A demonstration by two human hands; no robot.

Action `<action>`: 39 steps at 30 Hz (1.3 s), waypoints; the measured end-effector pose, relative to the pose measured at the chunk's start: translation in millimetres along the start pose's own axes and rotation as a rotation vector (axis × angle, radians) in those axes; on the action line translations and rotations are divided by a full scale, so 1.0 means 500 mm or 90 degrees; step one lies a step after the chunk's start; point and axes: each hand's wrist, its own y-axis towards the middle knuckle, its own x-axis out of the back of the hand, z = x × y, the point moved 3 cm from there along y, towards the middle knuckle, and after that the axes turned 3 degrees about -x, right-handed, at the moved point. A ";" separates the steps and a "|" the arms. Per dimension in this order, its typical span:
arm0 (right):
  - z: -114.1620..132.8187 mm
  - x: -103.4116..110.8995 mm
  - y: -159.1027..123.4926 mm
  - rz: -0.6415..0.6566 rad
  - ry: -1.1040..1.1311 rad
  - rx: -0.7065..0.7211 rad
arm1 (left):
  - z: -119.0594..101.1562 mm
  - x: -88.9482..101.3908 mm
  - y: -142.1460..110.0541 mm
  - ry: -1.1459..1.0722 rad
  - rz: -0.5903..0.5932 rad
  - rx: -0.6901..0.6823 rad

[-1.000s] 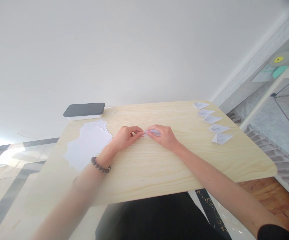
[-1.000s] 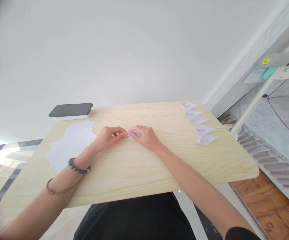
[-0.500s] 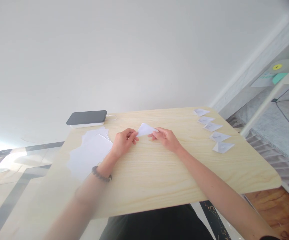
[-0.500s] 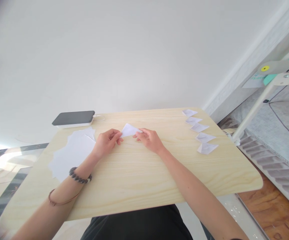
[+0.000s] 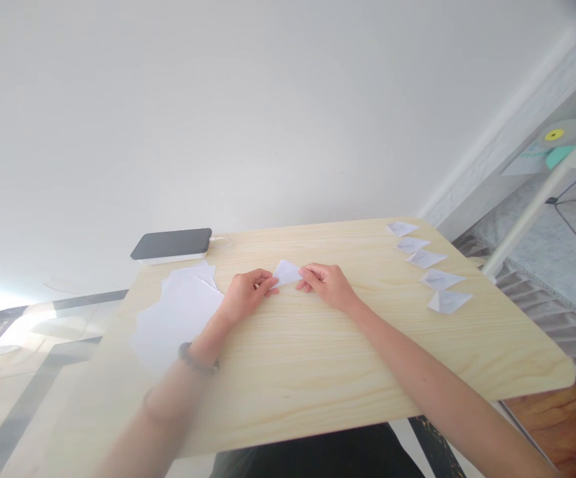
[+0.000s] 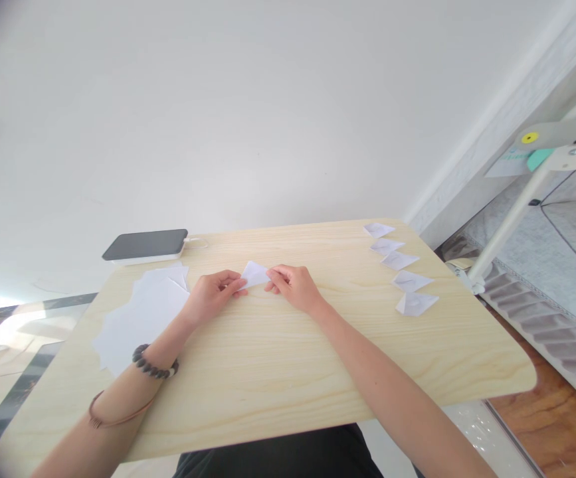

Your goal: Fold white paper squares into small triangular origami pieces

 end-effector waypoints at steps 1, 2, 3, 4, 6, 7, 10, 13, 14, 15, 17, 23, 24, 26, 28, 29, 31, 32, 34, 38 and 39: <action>0.002 0.000 0.001 0.000 -0.009 0.003 | -0.001 0.000 0.001 0.006 -0.002 0.002; 0.004 0.001 0.002 -0.003 -0.016 0.007 | -0.002 -0.001 0.001 0.006 -0.003 0.004; 0.005 0.001 0.002 -0.008 -0.021 0.010 | -0.003 -0.002 0.002 0.002 -0.003 0.008; 0.005 0.002 0.002 -0.014 -0.023 0.011 | -0.004 -0.004 0.002 -0.006 -0.003 0.011; 0.004 0.003 0.002 -0.023 -0.022 0.008 | -0.004 -0.007 0.003 -0.026 0.000 0.017; 0.003 0.003 0.002 -0.027 -0.020 0.004 | -0.004 -0.008 0.003 -0.036 0.003 0.018; -0.002 0.003 0.002 -0.036 -0.004 -0.010 | -0.007 -0.010 0.003 -0.063 0.025 0.019; -0.005 0.002 0.003 -0.025 0.021 -0.019 | -0.011 -0.011 0.003 -0.078 0.065 0.014; -0.006 0.002 0.003 -0.021 0.027 -0.020 | -0.012 -0.011 0.002 -0.078 0.076 0.012; -0.006 0.002 0.004 -0.019 0.031 -0.021 | -0.013 -0.011 0.002 -0.075 0.082 0.011; -0.008 0.002 0.005 -0.021 0.035 -0.024 | -0.013 -0.012 0.001 -0.062 0.094 0.011; -0.013 0.001 0.007 -0.012 0.035 -0.025 | -0.013 -0.013 0.001 -0.024 0.098 -0.011; -0.014 0.001 0.007 -0.011 0.037 -0.023 | -0.014 -0.013 0.001 -0.027 0.099 -0.013; -0.012 0.001 0.007 -0.007 0.038 -0.017 | -0.015 -0.011 0.001 -0.025 0.099 -0.013; -0.010 0.001 0.007 -0.008 0.033 -0.011 | -0.017 -0.010 0.000 -0.024 0.104 -0.011; -0.008 0.000 0.006 -0.008 0.029 -0.007 | -0.017 -0.010 -0.001 -0.028 0.108 -0.012; -0.004 -0.001 0.003 -0.005 0.019 0.004 | -0.019 -0.010 -0.003 -0.047 0.117 -0.016; -0.001 -0.003 0.002 0.000 0.015 0.012 | -0.019 -0.011 -0.003 -0.058 0.122 -0.017; 0.003 -0.007 -0.002 0.017 0.010 0.029 | -0.018 -0.014 -0.004 -0.067 0.126 -0.014; 0.010 -0.014 -0.009 0.042 0.003 0.053 | -0.015 -0.016 -0.002 -0.045 0.119 -0.005; 0.010 -0.014 -0.009 0.043 0.002 0.054 | -0.016 -0.016 -0.002 -0.045 0.117 -0.008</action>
